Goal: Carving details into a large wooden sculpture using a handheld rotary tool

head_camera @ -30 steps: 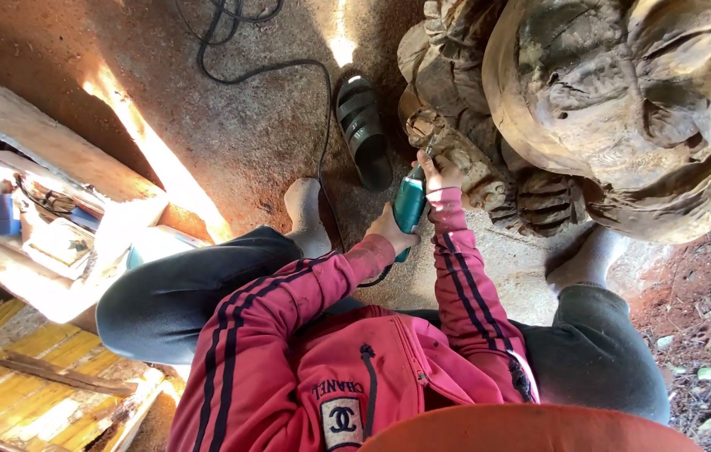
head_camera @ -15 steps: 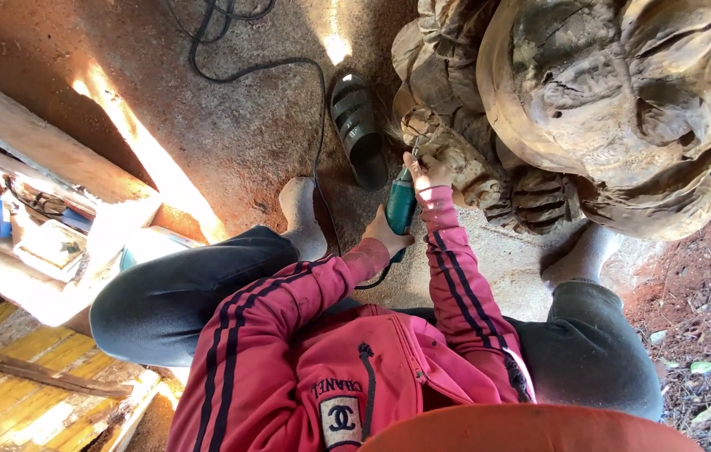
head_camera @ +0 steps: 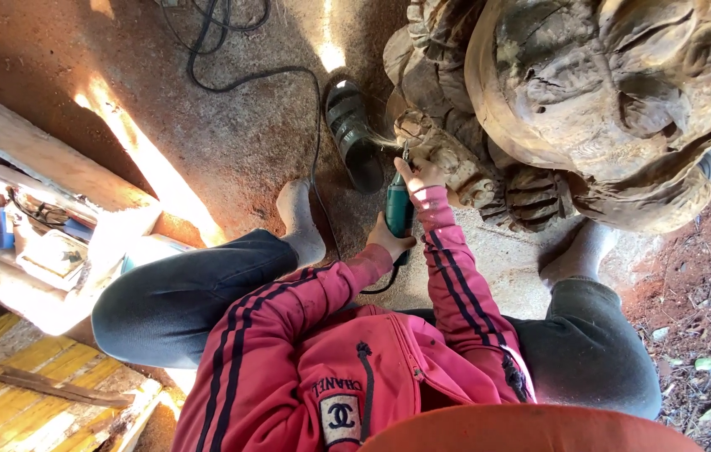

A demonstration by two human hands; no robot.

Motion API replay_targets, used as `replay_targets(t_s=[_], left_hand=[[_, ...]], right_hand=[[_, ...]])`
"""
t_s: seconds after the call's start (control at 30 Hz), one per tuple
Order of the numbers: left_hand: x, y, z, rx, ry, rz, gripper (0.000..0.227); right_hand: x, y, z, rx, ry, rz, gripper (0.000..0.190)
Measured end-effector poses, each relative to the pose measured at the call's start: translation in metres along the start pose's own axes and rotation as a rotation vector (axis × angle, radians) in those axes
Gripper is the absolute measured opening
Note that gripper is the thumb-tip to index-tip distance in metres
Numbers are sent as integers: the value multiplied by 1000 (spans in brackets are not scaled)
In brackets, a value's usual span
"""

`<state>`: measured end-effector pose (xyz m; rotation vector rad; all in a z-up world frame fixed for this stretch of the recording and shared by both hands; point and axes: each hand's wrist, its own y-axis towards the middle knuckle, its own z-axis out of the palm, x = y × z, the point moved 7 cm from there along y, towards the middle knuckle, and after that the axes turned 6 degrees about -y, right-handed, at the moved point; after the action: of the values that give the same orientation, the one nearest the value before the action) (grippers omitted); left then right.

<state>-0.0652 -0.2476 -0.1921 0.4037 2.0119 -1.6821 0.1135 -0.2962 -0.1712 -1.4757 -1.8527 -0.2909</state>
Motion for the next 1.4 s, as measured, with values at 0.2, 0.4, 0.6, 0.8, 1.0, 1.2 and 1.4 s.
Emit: replay_targets(t_s=[0.2, 0.4, 0.6, 0.8, 1.0, 1.2, 1.4], left_hand=[[-6, -12, 12, 4, -23, -12, 117], [-21, -12, -11, 32, 143, 11, 110], [-8, 3, -6, 34, 134, 8, 113], [-1, 0, -1, 4, 106, 1, 111], [-2, -2, 4, -22, 36, 4, 103], [-9, -16, 13, -53, -63, -25, 87], [-6, -16, 18, -71, -53, -32, 95]], right_hand=[[-6, -5, -3, -35, 53, 14, 62], [5, -13, -23, -96, -5, 23, 68], [-14, -2, -15, -62, -20, 40, 68], [3, -8, -18, -19, -32, 61, 65], [5, -8, -15, 4, -26, 24, 68], [15, -6, -16, 99, -21, -18, 71], [3, 1, -4, 135, -45, -9, 71]])
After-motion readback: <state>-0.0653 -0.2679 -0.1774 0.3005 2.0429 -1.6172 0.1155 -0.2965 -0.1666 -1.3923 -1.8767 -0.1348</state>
